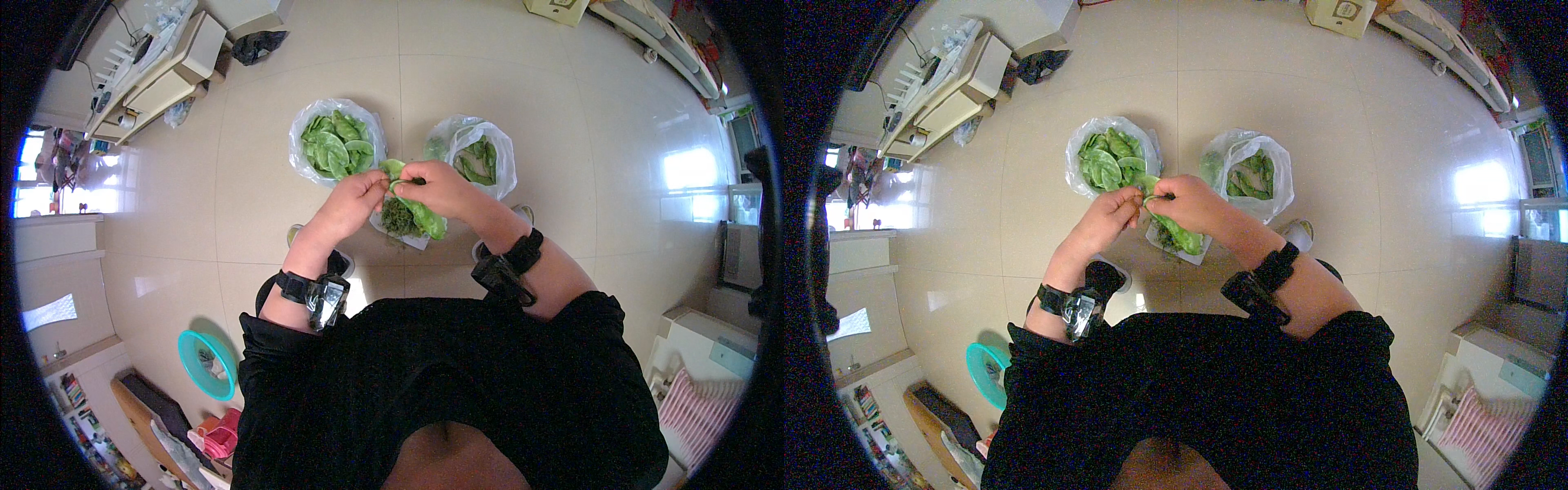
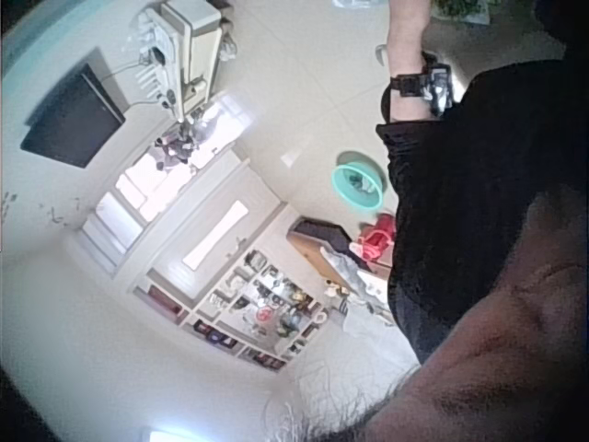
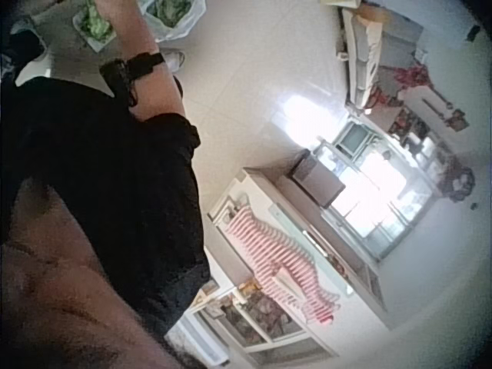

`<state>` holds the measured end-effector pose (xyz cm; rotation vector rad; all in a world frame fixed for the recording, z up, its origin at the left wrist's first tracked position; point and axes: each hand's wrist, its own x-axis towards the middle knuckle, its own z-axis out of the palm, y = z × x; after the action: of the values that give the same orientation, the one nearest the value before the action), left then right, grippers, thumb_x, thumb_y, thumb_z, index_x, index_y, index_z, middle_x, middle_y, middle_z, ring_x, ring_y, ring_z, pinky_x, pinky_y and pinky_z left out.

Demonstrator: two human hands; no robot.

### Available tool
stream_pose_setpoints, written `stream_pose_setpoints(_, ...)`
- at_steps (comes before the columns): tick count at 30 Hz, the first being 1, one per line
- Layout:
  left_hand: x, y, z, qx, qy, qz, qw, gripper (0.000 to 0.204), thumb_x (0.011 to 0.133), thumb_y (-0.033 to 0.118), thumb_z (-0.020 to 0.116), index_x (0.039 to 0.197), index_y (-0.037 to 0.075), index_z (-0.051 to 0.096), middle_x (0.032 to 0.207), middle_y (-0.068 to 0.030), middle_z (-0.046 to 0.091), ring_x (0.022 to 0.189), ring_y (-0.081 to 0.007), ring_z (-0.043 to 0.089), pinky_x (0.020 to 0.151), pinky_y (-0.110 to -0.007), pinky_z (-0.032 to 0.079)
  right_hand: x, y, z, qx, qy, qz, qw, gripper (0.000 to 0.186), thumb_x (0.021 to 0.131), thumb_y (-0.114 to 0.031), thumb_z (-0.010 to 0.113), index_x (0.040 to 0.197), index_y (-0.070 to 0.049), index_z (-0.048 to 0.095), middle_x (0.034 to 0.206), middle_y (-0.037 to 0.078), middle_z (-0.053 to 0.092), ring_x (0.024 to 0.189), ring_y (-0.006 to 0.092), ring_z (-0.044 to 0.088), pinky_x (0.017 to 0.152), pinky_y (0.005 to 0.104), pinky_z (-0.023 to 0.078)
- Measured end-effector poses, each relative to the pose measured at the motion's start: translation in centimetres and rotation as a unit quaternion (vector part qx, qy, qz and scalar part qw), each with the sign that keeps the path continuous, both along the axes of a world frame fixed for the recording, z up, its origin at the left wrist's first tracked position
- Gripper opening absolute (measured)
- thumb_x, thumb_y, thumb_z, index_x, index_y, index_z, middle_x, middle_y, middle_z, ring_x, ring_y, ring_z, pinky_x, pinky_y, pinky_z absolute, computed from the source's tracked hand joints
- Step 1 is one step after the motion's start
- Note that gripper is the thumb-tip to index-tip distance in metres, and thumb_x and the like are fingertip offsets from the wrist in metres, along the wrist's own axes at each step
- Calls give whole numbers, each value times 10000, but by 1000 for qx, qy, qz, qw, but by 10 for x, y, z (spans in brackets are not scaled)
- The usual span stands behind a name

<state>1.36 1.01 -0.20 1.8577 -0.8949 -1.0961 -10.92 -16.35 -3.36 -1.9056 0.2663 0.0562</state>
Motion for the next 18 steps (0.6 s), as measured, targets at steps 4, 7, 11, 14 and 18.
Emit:
stream_pose_setpoints(4, -1, 0, 5, 2, -33, -23, 999, 192, 977, 172, 492, 932, 21, 601, 720, -42, 596, 666, -149, 562, 648, -302, 460, 0, 1, 1, -16, -3, 2, 1000, 288, 835, -293, 706, 858, -10, 661, 731, 163, 648, 663, 255, 629, 633, 388, 493)
stream_pose_setpoints(7, -2, 0, 5, 6, -58, -39, 998, 196, 973, 171, 496, 948, 13, 609, 747, -81, 629, 681, -191, 598, 655, -327, 477, -1, 1, 2, -22, 2, 4, 1000, 279, 824, -289, 707, 856, -15, 663, 745, 170, 654, 679, 276, 641, 643, 395, 498)
stream_pose_setpoints(11, -2, 0, 3, 5, -76, -47, 996, 198, 967, 168, 502, 952, 8, 618, 773, -128, 654, 706, -251, 629, 666, -358, 491, -1, 2, 3, -24, 6, 5, 1000, 271, 812, -283, 708, 859, -20, 667, 766, 179, 660, 698, 291, 650, 654, 400, 502)
stream_pose_setpoints(14, -2, 0, 2, 4, -74, -47, 996, 198, 964, 163, 502, 953, 5, 621, 794, -142, 669, 726, -281, 639, 684, -369, 499, -2, 2, 4, -28, 8, 6, 1000, 271, 808, -283, 709, 864, -21, 670, 775, 182, 663, 706, 303, 653, 662, 404, 505)
stream_pose_setpoints(18, -3, 1, 1, -12, -80, -48, 996, 200, 959, 161, 500, 964, 4, 625, 830, -153, 684, 750, -308, 647, 706, -375, 504, -2, 2, 5, -27, 20, 9, 999, 274, 807, -286, 710, 875, -22, 675, 781, 185, 664, 711, 314, 653, 671, 408, 506)
